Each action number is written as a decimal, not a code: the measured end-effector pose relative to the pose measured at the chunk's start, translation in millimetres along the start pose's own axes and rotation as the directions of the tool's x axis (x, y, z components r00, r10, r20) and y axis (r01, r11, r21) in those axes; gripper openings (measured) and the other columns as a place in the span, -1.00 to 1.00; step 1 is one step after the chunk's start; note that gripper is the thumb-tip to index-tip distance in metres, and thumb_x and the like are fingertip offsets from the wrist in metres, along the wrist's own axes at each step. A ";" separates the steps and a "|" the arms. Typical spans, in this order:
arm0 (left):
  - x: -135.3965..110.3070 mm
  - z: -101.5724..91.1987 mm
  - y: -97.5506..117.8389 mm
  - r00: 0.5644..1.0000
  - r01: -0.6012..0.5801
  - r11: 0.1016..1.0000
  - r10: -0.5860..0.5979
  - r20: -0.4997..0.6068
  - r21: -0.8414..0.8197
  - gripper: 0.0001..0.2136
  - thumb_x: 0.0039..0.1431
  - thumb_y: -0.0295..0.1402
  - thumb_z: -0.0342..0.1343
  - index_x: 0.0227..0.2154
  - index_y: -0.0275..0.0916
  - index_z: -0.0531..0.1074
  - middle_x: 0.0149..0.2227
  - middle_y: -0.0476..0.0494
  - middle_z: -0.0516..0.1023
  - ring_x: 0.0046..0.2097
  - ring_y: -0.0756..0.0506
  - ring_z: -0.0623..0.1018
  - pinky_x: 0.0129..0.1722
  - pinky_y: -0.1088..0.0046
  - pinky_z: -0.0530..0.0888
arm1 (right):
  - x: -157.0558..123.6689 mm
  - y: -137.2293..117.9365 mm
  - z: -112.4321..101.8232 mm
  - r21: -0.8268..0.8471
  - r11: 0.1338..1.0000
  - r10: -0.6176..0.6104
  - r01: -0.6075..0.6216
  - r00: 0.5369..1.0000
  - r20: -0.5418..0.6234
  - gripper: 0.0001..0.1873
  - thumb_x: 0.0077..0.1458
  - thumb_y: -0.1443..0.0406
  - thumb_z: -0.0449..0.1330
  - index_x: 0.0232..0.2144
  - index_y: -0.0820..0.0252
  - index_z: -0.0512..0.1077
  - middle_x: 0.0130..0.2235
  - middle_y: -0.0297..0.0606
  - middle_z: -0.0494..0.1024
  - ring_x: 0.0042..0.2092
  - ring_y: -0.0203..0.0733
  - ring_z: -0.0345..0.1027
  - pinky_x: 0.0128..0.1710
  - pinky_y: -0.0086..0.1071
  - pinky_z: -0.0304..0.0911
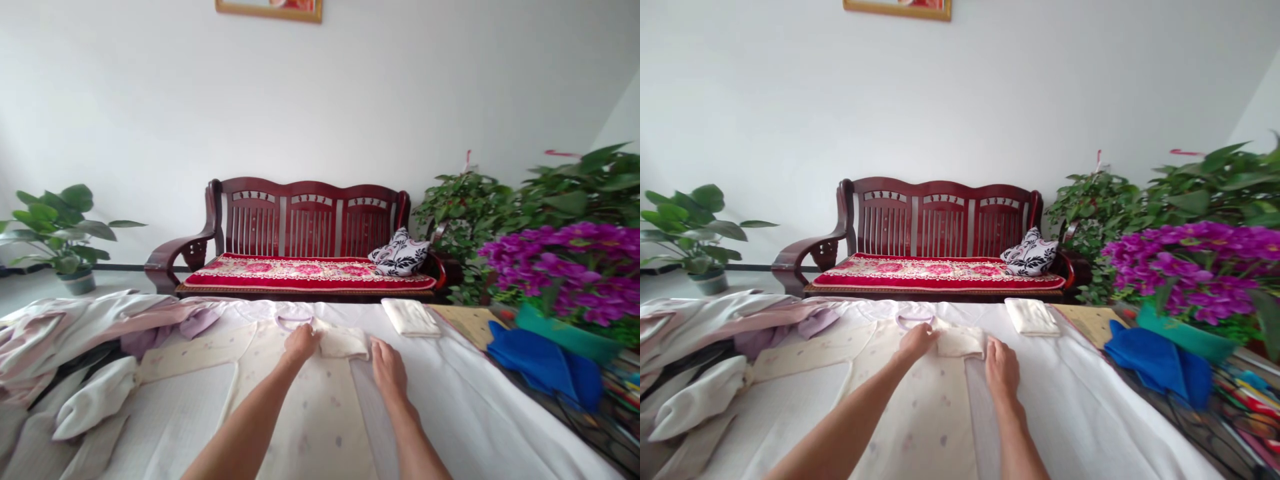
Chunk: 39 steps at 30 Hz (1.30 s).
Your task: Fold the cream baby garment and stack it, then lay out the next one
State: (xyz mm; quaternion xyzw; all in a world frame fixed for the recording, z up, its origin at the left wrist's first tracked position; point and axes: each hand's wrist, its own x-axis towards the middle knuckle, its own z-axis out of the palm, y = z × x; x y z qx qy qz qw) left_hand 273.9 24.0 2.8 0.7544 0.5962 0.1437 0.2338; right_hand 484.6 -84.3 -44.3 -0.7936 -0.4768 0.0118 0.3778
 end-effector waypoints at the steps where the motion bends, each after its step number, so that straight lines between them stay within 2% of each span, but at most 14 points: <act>1: 2.0 2.4 3.6 1.000 0.019 1.000 -0.019 -0.003 0.004 -0.65 0.21 -0.09 0.01 -0.14 -0.23 0.50 -0.02 -0.31 0.57 0.00 -0.27 0.55 -0.11 0.30 0.43 | -0.2 -0.5 0.1 -0.005 1.000 -0.001 0.001 1.000 0.004 -0.42 0.22 0.12 -0.22 -0.05 0.22 0.50 -0.02 -0.09 0.58 0.04 0.01 0.40 0.06 -0.20 0.23; 4: 3.3 7.2 12.4 0.998 0.066 0.998 -0.066 -0.020 0.008 -0.71 0.20 -0.16 0.03 -0.17 -0.22 0.49 -0.01 -0.31 0.55 -0.01 -0.27 0.55 -0.12 0.29 0.43 | -0.8 -2.4 -0.4 -0.020 1.000 0.002 -0.002 1.000 0.009 -0.42 0.23 0.14 -0.22 -0.03 0.22 0.50 -0.03 -0.10 0.58 0.03 0.00 0.41 0.04 -0.21 0.24; 6: 1.9 8.7 15.8 0.996 0.071 0.997 -0.071 -0.045 0.002 -0.76 0.25 -0.26 -0.03 -0.18 -0.21 0.48 -0.01 -0.29 0.55 0.00 -0.25 0.55 -0.11 0.31 0.42 | -1.3 -3.9 -1.4 -0.030 1.000 0.003 -0.003 1.000 0.008 -0.43 0.24 0.15 -0.23 -0.02 0.21 0.49 -0.03 -0.12 0.58 0.02 -0.01 0.41 0.02 -0.22 0.25; 9: 1.7 9.5 16.5 0.996 0.055 0.998 -0.056 -0.074 -0.023 -0.72 0.33 -0.35 -0.17 -0.13 -0.22 0.44 -0.05 -0.29 0.57 0.02 -0.21 0.54 -0.09 0.35 0.39 | -2.0 -6.6 -2.6 -0.040 0.999 -0.011 0.011 1.000 0.014 -0.45 0.25 0.15 -0.21 -0.03 0.17 0.50 -0.04 -0.14 0.59 0.01 -0.04 0.42 0.00 -0.25 0.27; 11: 4.5 10.4 14.9 0.996 0.051 0.997 -0.054 -0.071 -0.051 -0.71 0.35 -0.34 -0.20 -0.06 -0.24 0.39 -0.07 -0.30 0.58 0.01 -0.19 0.55 -0.11 0.37 0.39 | -2.4 -8.6 -2.6 -0.044 0.999 -0.029 0.030 0.999 0.024 -0.47 0.25 0.16 -0.19 -0.04 0.15 0.51 -0.05 -0.15 0.60 0.00 -0.05 0.43 -0.01 -0.26 0.27; 14: 10.7 14.4 12.5 0.998 0.036 0.995 -0.040 -0.039 -0.098 -0.74 0.28 -0.28 -0.03 -0.05 -0.25 0.39 -0.09 -0.27 0.59 -0.04 -0.17 0.56 -0.16 0.41 0.39 | -2.9 -10.9 -2.1 -0.043 0.997 -0.056 0.058 0.998 0.039 -0.48 0.25 0.16 -0.18 -0.02 0.16 0.50 -0.05 -0.14 0.60 0.00 -0.05 0.43 0.00 -0.27 0.27; 17: 14.0 20.7 13.5 1.000 0.015 0.991 -0.016 -0.005 -0.134 -0.83 0.13 -0.27 0.15 -0.27 -0.25 0.46 -0.18 -0.25 0.61 -0.11 -0.21 0.58 -0.20 0.41 0.39 | -3.6 -11.3 -1.9 -0.034 0.997 -0.072 0.073 0.996 0.043 -0.46 0.26 0.16 -0.20 0.00 0.19 0.48 -0.02 -0.14 0.58 0.02 -0.05 0.42 0.03 -0.26 0.26; 19: 13.9 24.1 15.9 1.000 0.011 0.987 -0.014 -0.017 -0.163 -0.88 0.11 -0.29 0.15 -0.38 -0.25 0.46 -0.25 -0.25 0.61 -0.15 -0.22 0.58 -0.22 0.39 0.38 | -4.1 -10.5 -2.0 -0.028 0.997 -0.077 0.078 0.996 0.039 -0.45 0.26 0.15 -0.21 0.00 0.20 0.48 -0.01 -0.14 0.58 0.03 -0.05 0.42 0.04 -0.26 0.27; 23: 14.5 22.6 17.0 0.994 -0.016 0.961 -0.014 -0.106 -0.275 -0.89 0.16 -0.32 0.09 -0.38 -0.25 0.42 -0.32 -0.19 0.58 -0.21 -0.17 0.57 -0.27 0.42 0.37 | -4.1 -8.4 -1.7 -0.021 0.997 -0.080 0.081 0.996 0.026 -0.46 0.26 0.15 -0.20 -0.01 0.17 0.48 -0.02 -0.14 0.58 0.03 -0.06 0.42 0.04 -0.25 0.28; 27: 20.6 9.5 -1.3 0.976 -0.029 0.911 -0.063 -0.207 -0.411 -0.86 0.21 -0.36 0.00 -0.26 -0.29 0.40 -0.32 -0.16 0.57 -0.26 -0.10 0.56 -0.34 0.49 0.37 | -3.5 -8.2 0.9 -0.010 0.995 -0.102 0.102 0.994 0.030 -0.48 0.26 0.14 -0.17 0.00 0.18 0.48 -0.01 -0.12 0.57 0.04 -0.05 0.42 0.06 -0.22 0.28; 31: 23.0 -2.9 -35.5 0.953 -0.017 0.871 -0.135 -0.272 -0.491 -0.72 0.16 -0.42 0.00 -0.06 -0.31 0.35 -0.32 -0.14 0.55 -0.35 -0.07 0.54 -0.41 0.49 0.38 | -4.3 -10.8 5.3 0.025 0.975 -0.222 0.221 0.973 0.057 -0.49 0.25 0.15 -0.12 0.08 0.21 0.42 0.06 -0.10 0.52 0.10 -0.07 0.38 0.13 -0.20 0.25; 35: 19.8 -5.9 -62.8 0.931 -0.042 0.864 -0.147 -0.333 -0.501 -0.70 0.11 -0.42 0.06 -0.06 -0.28 0.37 -0.38 -0.07 0.51 -0.39 -0.07 0.51 -0.41 0.48 0.37 | -7.6 -16.3 9.6 0.025 0.937 -0.349 0.349 0.930 0.117 -0.46 0.26 0.15 -0.11 0.18 0.21 0.31 0.19 -0.10 0.41 0.21 -0.09 0.26 0.24 -0.17 0.14; 39: 17.6 -7.6 -70.1 0.906 -0.118 0.870 -0.104 -0.411 -0.479 -0.68 0.12 -0.42 0.04 -0.04 -0.23 0.37 -0.39 -0.02 0.48 -0.42 -0.05 0.49 -0.40 0.47 0.36 | -13.5 -25.5 12.4 -0.015 0.911 -0.401 0.413 0.893 0.202 -0.43 0.24 0.18 -0.06 0.26 0.15 0.20 0.29 -0.14 0.27 0.30 -0.08 0.10 0.29 -0.09 0.03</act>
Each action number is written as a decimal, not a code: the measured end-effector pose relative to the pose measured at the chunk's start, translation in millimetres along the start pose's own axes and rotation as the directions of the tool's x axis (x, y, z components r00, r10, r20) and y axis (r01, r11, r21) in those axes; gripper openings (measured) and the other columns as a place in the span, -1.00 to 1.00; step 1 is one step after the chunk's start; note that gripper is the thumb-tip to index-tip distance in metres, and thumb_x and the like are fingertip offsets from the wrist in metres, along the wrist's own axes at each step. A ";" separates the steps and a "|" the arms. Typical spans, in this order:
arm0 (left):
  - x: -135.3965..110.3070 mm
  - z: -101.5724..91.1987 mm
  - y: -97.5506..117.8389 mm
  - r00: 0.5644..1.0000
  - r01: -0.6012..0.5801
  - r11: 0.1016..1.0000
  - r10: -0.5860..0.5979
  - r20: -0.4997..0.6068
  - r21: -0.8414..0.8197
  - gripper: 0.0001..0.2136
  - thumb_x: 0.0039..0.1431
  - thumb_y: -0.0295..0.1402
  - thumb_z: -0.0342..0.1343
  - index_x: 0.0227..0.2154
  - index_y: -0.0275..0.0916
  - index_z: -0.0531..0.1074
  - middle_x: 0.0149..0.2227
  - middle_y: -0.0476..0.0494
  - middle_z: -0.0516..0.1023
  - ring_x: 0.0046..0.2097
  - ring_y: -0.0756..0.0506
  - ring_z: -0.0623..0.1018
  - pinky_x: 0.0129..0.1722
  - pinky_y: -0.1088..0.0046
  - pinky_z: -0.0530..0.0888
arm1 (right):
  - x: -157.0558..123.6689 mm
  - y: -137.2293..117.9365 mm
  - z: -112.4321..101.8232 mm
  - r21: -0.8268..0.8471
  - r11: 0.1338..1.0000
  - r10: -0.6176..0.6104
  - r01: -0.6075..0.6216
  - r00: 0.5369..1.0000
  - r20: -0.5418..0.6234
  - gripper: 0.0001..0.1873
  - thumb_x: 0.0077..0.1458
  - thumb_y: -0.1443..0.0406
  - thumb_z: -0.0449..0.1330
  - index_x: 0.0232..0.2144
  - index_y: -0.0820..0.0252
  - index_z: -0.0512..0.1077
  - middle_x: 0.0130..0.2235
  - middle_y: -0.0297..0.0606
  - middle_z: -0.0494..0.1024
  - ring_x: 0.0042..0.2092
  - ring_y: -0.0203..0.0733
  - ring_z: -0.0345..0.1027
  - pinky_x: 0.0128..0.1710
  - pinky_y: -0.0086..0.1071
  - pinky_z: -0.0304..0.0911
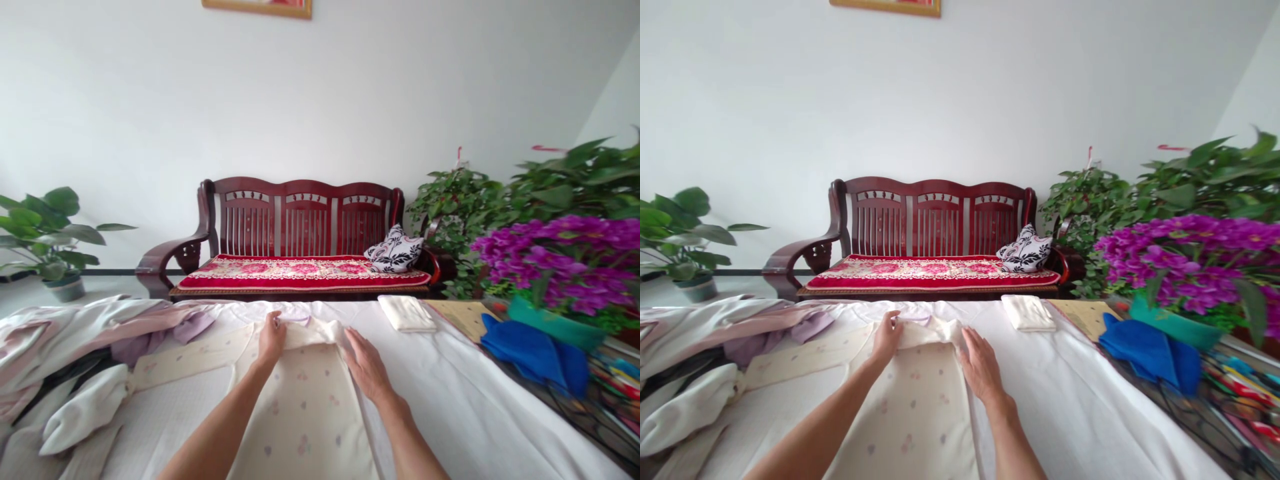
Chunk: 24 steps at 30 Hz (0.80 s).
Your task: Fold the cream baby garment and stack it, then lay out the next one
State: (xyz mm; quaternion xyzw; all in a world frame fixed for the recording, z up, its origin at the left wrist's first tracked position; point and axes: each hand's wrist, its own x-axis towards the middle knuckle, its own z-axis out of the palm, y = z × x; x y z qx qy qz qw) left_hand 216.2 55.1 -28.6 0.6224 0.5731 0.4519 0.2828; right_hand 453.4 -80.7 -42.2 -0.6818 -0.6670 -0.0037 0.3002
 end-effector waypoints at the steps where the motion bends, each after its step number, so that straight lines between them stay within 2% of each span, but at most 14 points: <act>1: 0.2 -0.9 1.4 1.000 -0.029 1.000 0.029 -0.011 -0.005 -0.68 0.13 -0.43 0.02 -0.02 -0.22 0.36 -0.38 -0.02 0.48 -0.42 -0.05 0.49 -0.39 0.47 0.37 | -0.3 -3.0 0.5 -0.016 1.000 -0.013 0.013 1.000 0.023 -0.42 0.22 0.19 -0.04 0.27 0.13 0.18 0.30 -0.17 0.23 0.32 -0.08 0.06 0.30 -0.09 0.01; 4: 0.3 -4.8 8.1 0.990 -0.134 0.991 0.133 -0.038 -0.019 -0.66 0.15 -0.46 -0.03 0.00 -0.16 0.34 -0.28 -0.03 0.51 -0.35 -0.05 0.52 -0.30 0.46 0.41 | -1.1 -10.9 1.4 -0.070 0.997 -0.038 0.045 0.995 0.095 -0.37 0.17 0.29 -0.01 0.30 0.07 0.13 0.35 -0.25 0.15 0.35 -0.12 -0.02 0.32 -0.11 -0.04; 6: -0.8 -9.5 11.4 0.978 -0.202 0.979 0.200 -0.064 -0.025 -0.66 0.15 -0.48 -0.05 -0.01 -0.14 0.34 -0.18 -0.06 0.51 -0.22 -0.07 0.53 -0.17 0.43 0.42 | -1.3 -14.1 1.9 -0.106 0.993 -0.034 0.049 0.990 0.138 -0.35 0.15 0.35 -0.02 0.30 0.05 0.13 0.36 -0.28 0.12 0.36 -0.14 -0.04 0.32 -0.13 -0.05; 9: -4.6 -19.3 9.9 0.965 -0.243 0.966 0.250 -0.084 0.083 -0.65 0.15 -0.52 -0.08 -0.01 -0.15 0.33 -0.06 -0.12 0.50 -0.06 -0.11 0.51 -0.03 0.39 0.39 | -1.2 -15.6 2.0 -0.139 0.989 -0.029 0.054 0.984 0.174 -0.39 0.17 0.37 -0.04 0.27 0.07 0.19 0.35 -0.25 0.15 0.35 -0.13 -0.02 0.32 -0.12 -0.04; 12: -9.8 -29.2 2.8 0.990 -0.139 0.934 0.143 0.012 0.328 -0.62 0.16 -0.54 -0.10 0.03 -0.17 0.30 -0.01 -0.17 0.48 -0.04 -0.13 0.51 -0.09 0.40 0.40 | -1.4 -15.1 1.2 -0.134 0.988 -0.056 0.080 0.983 0.176 -0.42 0.18 0.38 -0.05 0.25 0.07 0.24 0.33 -0.23 0.18 0.34 -0.10 0.01 0.31 -0.08 -0.03; 14: -13.2 -33.8 -1.2 0.996 -0.085 0.904 0.062 0.067 0.420 -0.63 0.17 -0.54 -0.10 0.03 -0.18 0.29 0.00 -0.19 0.48 -0.04 -0.15 0.52 -0.15 0.41 0.39 | -1.8 -15.0 0.4 -0.113 0.988 -0.087 0.108 0.980 0.177 -0.43 0.19 0.40 -0.07 0.23 0.07 0.27 0.32 -0.24 0.20 0.34 -0.10 0.02 0.30 -0.08 -0.02; 19: -18.5 -37.3 -1.9 0.993 -0.075 0.866 0.021 0.115 0.494 -0.64 0.23 -0.51 -0.13 0.05 -0.14 0.28 0.03 -0.17 0.45 -0.07 -0.14 0.52 -0.24 0.41 0.37 | -2.3 -17.6 -0.9 -0.046 0.983 -0.162 0.175 0.965 0.206 -0.39 0.15 0.49 -0.13 0.19 0.06 0.32 0.29 -0.30 0.26 0.34 -0.16 0.01 0.30 -0.11 -0.02; 24: -20.9 -40.5 -1.7 0.986 -0.117 0.817 0.026 0.166 0.565 -0.67 0.25 -0.50 -0.16 0.00 -0.13 0.36 0.00 -0.19 0.42 -0.19 -0.14 0.53 -0.30 0.38 0.35 | -1.9 -21.6 -2.1 -0.050 0.988 -0.131 0.145 0.968 0.214 -0.41 0.14 0.48 -0.11 0.17 0.05 0.36 0.27 -0.28 0.30 0.33 -0.14 0.04 0.29 -0.10 0.00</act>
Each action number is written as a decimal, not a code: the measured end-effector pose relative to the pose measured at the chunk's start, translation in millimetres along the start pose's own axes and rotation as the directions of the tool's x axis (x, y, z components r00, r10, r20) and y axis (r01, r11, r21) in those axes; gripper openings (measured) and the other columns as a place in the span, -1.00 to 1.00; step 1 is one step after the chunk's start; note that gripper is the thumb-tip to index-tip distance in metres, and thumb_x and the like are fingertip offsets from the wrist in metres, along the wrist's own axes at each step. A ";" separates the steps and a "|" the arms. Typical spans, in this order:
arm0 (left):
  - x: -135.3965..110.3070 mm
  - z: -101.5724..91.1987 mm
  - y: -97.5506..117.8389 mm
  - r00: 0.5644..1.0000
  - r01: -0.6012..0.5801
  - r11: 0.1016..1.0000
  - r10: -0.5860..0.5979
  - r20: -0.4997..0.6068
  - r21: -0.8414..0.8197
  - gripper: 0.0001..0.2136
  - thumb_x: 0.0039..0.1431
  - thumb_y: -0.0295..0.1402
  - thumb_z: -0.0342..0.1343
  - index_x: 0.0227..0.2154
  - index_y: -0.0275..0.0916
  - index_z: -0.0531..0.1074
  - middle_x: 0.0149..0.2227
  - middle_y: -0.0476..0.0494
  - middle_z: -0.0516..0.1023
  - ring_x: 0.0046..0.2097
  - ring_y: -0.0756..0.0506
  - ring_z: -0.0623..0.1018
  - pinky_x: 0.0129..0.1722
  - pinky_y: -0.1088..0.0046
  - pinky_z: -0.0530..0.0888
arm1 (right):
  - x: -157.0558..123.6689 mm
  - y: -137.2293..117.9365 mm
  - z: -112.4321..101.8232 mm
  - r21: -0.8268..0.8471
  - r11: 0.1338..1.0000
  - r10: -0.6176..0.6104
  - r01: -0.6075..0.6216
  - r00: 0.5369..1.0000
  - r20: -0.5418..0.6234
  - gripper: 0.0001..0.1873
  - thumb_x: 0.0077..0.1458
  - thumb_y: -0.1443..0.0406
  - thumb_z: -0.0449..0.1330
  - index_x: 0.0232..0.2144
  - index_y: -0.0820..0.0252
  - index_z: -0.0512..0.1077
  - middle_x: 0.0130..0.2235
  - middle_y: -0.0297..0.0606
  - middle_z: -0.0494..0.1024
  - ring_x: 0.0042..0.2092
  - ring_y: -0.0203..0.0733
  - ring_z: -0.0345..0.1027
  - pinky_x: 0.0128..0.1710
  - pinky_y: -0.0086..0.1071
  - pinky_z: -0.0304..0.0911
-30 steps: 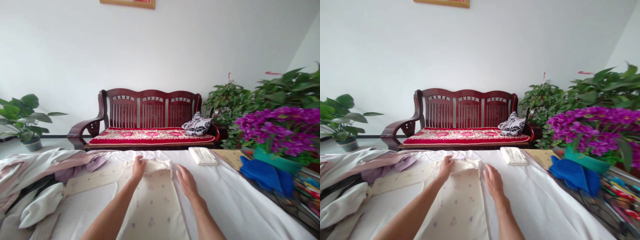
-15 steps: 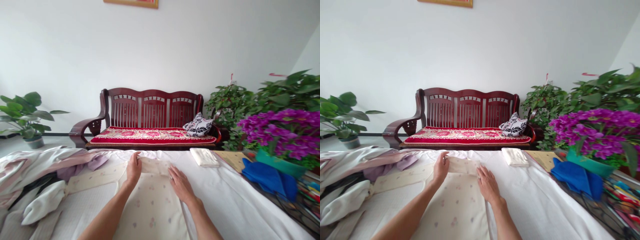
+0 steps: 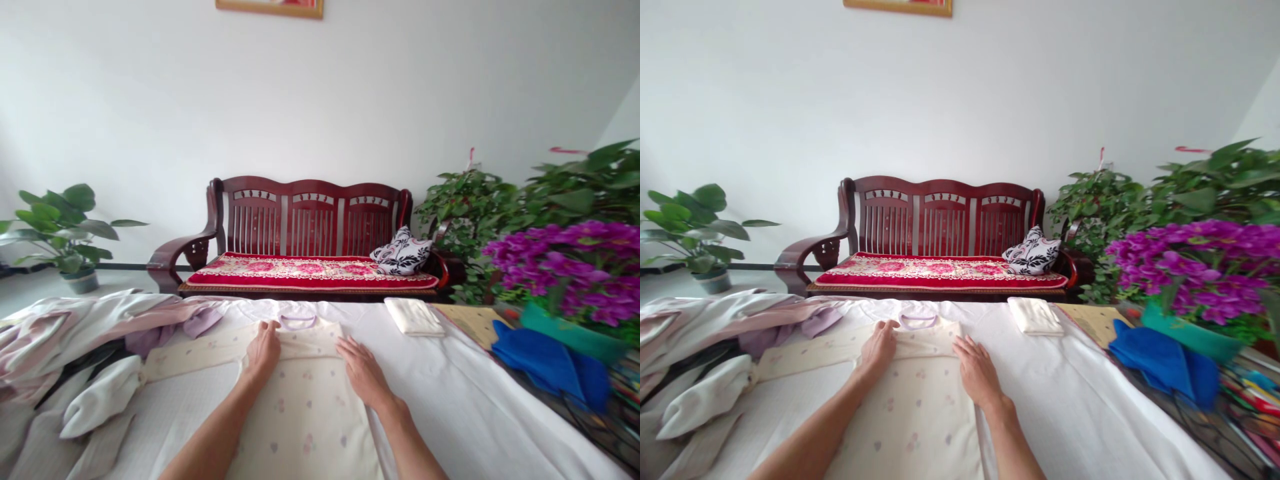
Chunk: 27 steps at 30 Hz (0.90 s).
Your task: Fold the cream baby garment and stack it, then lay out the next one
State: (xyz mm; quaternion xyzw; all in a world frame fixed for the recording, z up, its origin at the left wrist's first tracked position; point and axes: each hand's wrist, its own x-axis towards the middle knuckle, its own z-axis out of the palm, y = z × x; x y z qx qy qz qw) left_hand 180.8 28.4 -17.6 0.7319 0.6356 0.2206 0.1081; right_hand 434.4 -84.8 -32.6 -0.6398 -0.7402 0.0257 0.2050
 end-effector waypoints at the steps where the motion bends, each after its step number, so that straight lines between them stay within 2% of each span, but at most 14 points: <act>1: -0.3 -1.1 -0.1 1.000 -0.008 1.000 0.008 -0.005 0.018 -0.66 0.25 -0.51 -0.16 -0.01 -0.14 0.37 0.01 -0.21 0.41 -0.17 -0.15 0.53 -0.26 0.36 0.36 | -0.1 -0.8 -0.9 -0.002 1.000 0.004 -0.004 1.000 0.001 -0.42 0.15 0.46 -0.09 0.16 0.04 0.36 0.27 -0.30 0.30 0.33 -0.13 0.04 0.29 -0.08 -0.01; 4: -2.3 -6.2 4.8 0.996 -0.063 0.995 0.068 -0.054 0.080 -0.61 0.18 -0.60 -0.14 -0.01 -0.19 0.40 0.10 -0.26 0.35 0.03 -0.23 0.44 -0.03 0.25 0.32 | -0.8 -4.1 -4.9 -0.005 1.000 -0.004 0.004 1.000 0.010 -0.49 0.19 0.37 -0.02 0.15 -0.04 0.37 0.28 -0.35 0.29 0.34 -0.09 0.00 0.30 -0.01 -0.07; 6: -6.0 -9.8 13.4 0.978 -0.193 0.975 0.200 -0.060 0.114 -0.59 0.14 -0.65 -0.13 -0.04 -0.19 0.43 0.10 -0.24 0.37 0.09 -0.22 0.38 0.06 0.23 0.25 | -1.1 -6.6 -7.3 -0.003 1.000 -0.030 0.030 0.999 0.012 -0.54 0.21 0.31 0.01 0.12 -0.08 0.39 0.28 -0.36 0.29 0.35 -0.06 -0.02 0.30 0.01 -0.12; 8: -12.4 -11.9 24.7 0.933 -0.358 0.930 0.360 -0.008 0.087 -0.60 0.14 -0.65 -0.14 -0.08 -0.18 0.46 0.01 -0.19 0.44 0.02 -0.17 0.42 0.03 0.29 0.27 | -1.1 -8.6 -7.8 0.004 0.999 -0.054 0.054 0.998 0.012 -0.57 0.23 0.27 0.03 0.11 -0.10 0.40 0.27 -0.35 0.31 0.35 -0.06 -0.03 0.31 0.01 -0.15; 10: -20.3 -12.0 34.6 0.890 -0.455 0.890 0.454 0.036 0.027 -0.64 0.16 -0.61 -0.10 -0.11 -0.16 0.46 -0.07 -0.15 0.47 -0.07 -0.14 0.46 -0.05 0.34 0.31 | -0.8 -9.4 -6.2 0.012 0.999 -0.050 0.050 0.999 0.010 -0.56 0.23 0.26 0.02 0.13 -0.08 0.38 0.26 -0.32 0.32 0.34 -0.08 -0.01 0.31 -0.02 -0.13; 12: -27.0 -11.4 39.3 0.882 -0.471 0.882 0.470 0.045 0.021 -0.72 0.16 -0.54 -0.02 -0.13 -0.16 0.45 -0.09 -0.15 0.46 -0.08 -0.15 0.45 -0.09 0.33 0.31 | -0.5 -9.2 -3.6 0.014 1.000 -0.027 0.027 1.000 0.008 -0.53 0.23 0.27 0.02 0.17 -0.03 0.34 0.27 -0.29 0.31 0.34 -0.09 0.01 0.30 -0.05 -0.10; 14: -30.2 -11.7 37.0 0.893 -0.450 0.890 0.446 0.063 0.070 -0.79 0.15 -0.47 0.06 -0.15 -0.18 0.44 -0.10 -0.17 0.45 -0.07 -0.19 0.44 -0.08 0.30 0.30 | -0.5 -8.4 -1.6 0.011 1.000 -0.006 0.006 1.000 0.000 -0.48 0.20 0.29 0.03 0.21 0.03 0.29 0.27 -0.26 0.30 0.33 -0.09 0.03 0.30 -0.06 -0.07; 17: -28.4 -14.8 23.5 0.910 -0.409 0.903 0.393 0.132 0.131 -0.83 0.16 -0.43 0.08 -0.18 -0.20 0.46 -0.11 -0.21 0.46 -0.06 -0.22 0.43 -0.07 0.26 0.29 | -0.2 -8.0 -1.8 0.012 1.000 -0.003 0.003 1.000 -0.030 -0.41 0.14 0.33 0.05 0.24 0.07 0.25 0.26 -0.23 0.32 0.31 -0.09 0.07 0.30 -0.07 -0.05; 21: -22.7 -21.4 2.0 0.906 -0.408 0.904 0.383 0.181 0.125 -0.88 0.18 -0.43 0.07 -0.27 -0.18 0.48 -0.19 -0.18 0.49 -0.10 -0.18 0.44 -0.11 0.34 0.30 | 1.0 -12.2 -4.3 0.024 0.995 -0.090 0.093 0.991 -0.099 -0.36 0.02 0.47 0.03 0.16 0.02 0.35 0.22 -0.27 0.38 0.28 -0.15 0.12 0.31 -0.11 -0.06; 23: -21.9 -24.4 -5.4 0.897 -0.423 0.899 0.398 0.192 0.111 -0.90 0.19 -0.42 0.08 -0.28 -0.16 0.48 -0.19 -0.14 0.49 -0.10 -0.16 0.44 -0.12 0.38 0.30 | 1.5 -16.2 -4.4 0.032 0.990 -0.130 0.135 0.984 -0.119 -0.37 0.00 0.50 0.02 0.12 0.01 0.40 0.19 -0.29 0.41 0.27 -0.16 0.14 0.31 -0.13 -0.05; 27: -24.1 -29.8 -12.0 0.882 -0.449 0.888 0.425 0.202 0.096 -0.92 0.18 -0.42 0.10 -0.28 -0.17 0.46 -0.19 -0.11 0.49 -0.11 -0.14 0.42 -0.14 0.39 0.30 | 1.6 -22.9 -2.2 0.050 0.987 -0.147 0.153 0.984 -0.097 -0.50 0.09 0.41 0.06 0.08 0.02 0.43 0.13 -0.29 0.47 0.23 -0.13 0.19 0.28 -0.12 0.02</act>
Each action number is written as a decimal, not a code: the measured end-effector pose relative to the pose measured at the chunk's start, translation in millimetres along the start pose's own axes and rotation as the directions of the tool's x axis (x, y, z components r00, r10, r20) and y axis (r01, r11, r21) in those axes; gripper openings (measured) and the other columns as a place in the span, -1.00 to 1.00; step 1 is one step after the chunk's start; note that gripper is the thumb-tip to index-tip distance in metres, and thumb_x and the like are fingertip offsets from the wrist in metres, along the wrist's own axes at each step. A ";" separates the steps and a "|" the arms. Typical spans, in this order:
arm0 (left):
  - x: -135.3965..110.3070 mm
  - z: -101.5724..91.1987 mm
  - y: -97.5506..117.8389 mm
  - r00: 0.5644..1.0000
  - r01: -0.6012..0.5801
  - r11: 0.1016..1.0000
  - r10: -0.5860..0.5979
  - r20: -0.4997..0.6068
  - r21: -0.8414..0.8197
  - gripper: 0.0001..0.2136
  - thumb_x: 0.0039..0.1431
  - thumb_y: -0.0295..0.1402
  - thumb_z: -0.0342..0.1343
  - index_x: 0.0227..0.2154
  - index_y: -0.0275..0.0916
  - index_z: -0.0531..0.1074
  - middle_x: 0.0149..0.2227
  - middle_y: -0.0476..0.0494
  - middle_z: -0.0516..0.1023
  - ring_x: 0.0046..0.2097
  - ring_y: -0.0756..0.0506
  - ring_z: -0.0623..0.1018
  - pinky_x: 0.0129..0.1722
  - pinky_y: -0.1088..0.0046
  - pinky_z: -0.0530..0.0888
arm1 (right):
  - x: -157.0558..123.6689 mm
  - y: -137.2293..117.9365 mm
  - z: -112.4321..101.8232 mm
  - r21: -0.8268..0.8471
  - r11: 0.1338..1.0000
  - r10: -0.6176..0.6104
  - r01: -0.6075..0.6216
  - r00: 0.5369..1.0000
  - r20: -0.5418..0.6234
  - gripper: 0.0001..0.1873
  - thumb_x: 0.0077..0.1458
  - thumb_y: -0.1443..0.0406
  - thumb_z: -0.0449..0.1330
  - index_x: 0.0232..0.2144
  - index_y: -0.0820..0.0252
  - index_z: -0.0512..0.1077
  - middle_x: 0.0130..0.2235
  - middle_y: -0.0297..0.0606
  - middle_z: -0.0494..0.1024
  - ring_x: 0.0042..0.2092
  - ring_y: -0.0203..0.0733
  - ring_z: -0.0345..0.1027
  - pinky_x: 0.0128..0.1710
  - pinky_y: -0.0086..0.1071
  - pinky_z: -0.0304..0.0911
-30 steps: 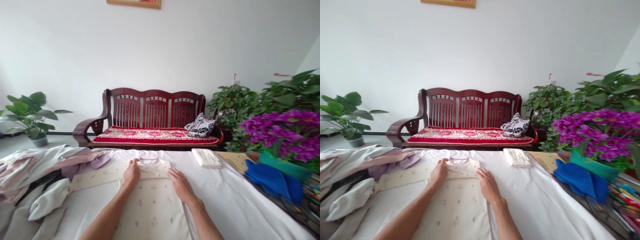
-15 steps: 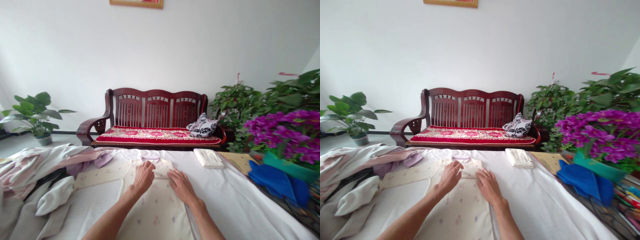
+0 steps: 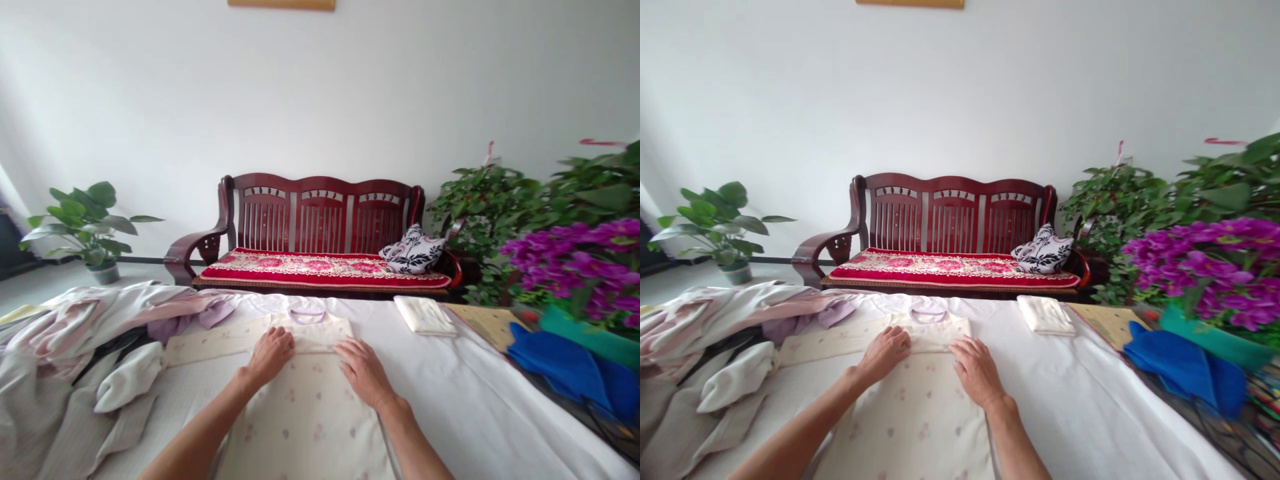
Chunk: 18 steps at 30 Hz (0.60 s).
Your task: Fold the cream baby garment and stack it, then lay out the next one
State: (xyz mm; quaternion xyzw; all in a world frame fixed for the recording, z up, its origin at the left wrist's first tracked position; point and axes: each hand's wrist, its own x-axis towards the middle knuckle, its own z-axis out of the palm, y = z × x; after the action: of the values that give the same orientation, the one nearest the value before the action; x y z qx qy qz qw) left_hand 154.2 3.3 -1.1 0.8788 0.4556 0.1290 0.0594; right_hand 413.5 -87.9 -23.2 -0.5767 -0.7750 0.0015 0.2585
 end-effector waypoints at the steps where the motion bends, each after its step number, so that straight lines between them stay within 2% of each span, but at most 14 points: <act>1: -1.3 -1.1 0.0 1.000 -0.008 1.000 0.008 0.004 -0.001 -0.93 0.18 -0.43 0.10 -0.30 -0.17 0.46 -0.20 -0.11 0.49 -0.11 -0.14 0.42 -0.15 0.39 0.30 | -0.1 -0.5 0.6 0.002 1.000 0.002 -0.002 1.000 0.004 -0.51 0.11 0.39 0.07 0.09 0.02 0.43 0.13 -0.28 0.47 0.22 -0.12 0.21 0.27 -0.12 0.03; 4: -5.4 -4.1 0.8 0.998 -0.067 0.998 0.067 -0.002 0.015 -0.90 0.23 -0.45 0.04 -0.33 -0.19 0.45 -0.20 -0.14 0.48 -0.10 -0.14 0.40 -0.11 0.36 0.29 | -0.9 0.0 1.7 0.005 1.000 0.009 -0.009 1.000 -0.002 -0.48 0.11 0.38 0.06 0.14 0.02 0.38 0.15 -0.27 0.45 0.21 -0.13 0.21 0.27 -0.12 0.04; 7: -10.1 -4.8 -0.3 0.979 -0.197 0.979 0.200 -0.043 0.061 -0.85 0.29 -0.46 -0.03 -0.31 -0.19 0.44 -0.16 -0.16 0.48 -0.06 -0.15 0.38 -0.05 0.31 0.28 | -1.5 0.7 1.6 0.002 1.000 0.006 -0.006 1.000 -0.003 -0.45 0.12 0.39 0.05 0.18 0.03 0.33 0.16 -0.26 0.43 0.21 -0.14 0.21 0.27 -0.13 0.04; 10: -13.8 -3.5 -4.5 0.952 -0.289 0.952 0.297 -0.074 0.101 -0.86 0.28 -0.48 -0.03 -0.31 -0.19 0.42 -0.19 -0.15 0.48 -0.07 -0.16 0.37 -0.04 0.29 0.28 | -1.6 0.1 0.8 -0.017 1.000 0.005 -0.004 1.000 0.009 -0.52 0.15 0.37 0.06 0.10 -0.01 0.41 0.14 -0.27 0.45 0.21 -0.12 0.22 0.27 -0.10 0.04; 14: -15.4 -4.3 -9.5 0.952 -0.266 0.955 0.281 -0.119 0.130 -0.87 0.24 -0.48 -0.01 -0.34 -0.19 0.42 -0.22 -0.14 0.48 -0.07 -0.16 0.38 0.01 0.27 0.26 | -1.4 -1.1 -0.8 -0.041 0.999 0.034 -0.034 0.999 0.001 -0.61 0.16 0.37 0.05 -0.01 0.02 0.49 0.10 -0.26 0.49 0.21 -0.10 0.23 0.27 -0.07 0.02; 18: -11.7 -9.6 -5.9 0.965 -0.197 0.972 0.215 -0.151 0.126 -0.83 0.30 -0.35 -0.02 -0.37 -0.19 0.44 -0.24 -0.15 0.50 -0.05 -0.19 0.40 0.13 0.17 0.18 | 0.7 -6.4 -2.8 -0.064 0.997 0.042 -0.041 0.999 0.007 -0.56 0.17 0.35 0.07 0.10 0.05 0.41 0.20 -0.20 0.39 0.26 -0.08 0.15 0.30 -0.05 -0.04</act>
State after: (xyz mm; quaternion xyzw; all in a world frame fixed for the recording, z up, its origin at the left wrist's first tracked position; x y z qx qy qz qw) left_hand 140.4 -3.0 4.8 0.9098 0.3714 0.1809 -0.0405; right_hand 408.8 -90.3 -18.6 -0.6006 -0.7637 -0.0154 0.2364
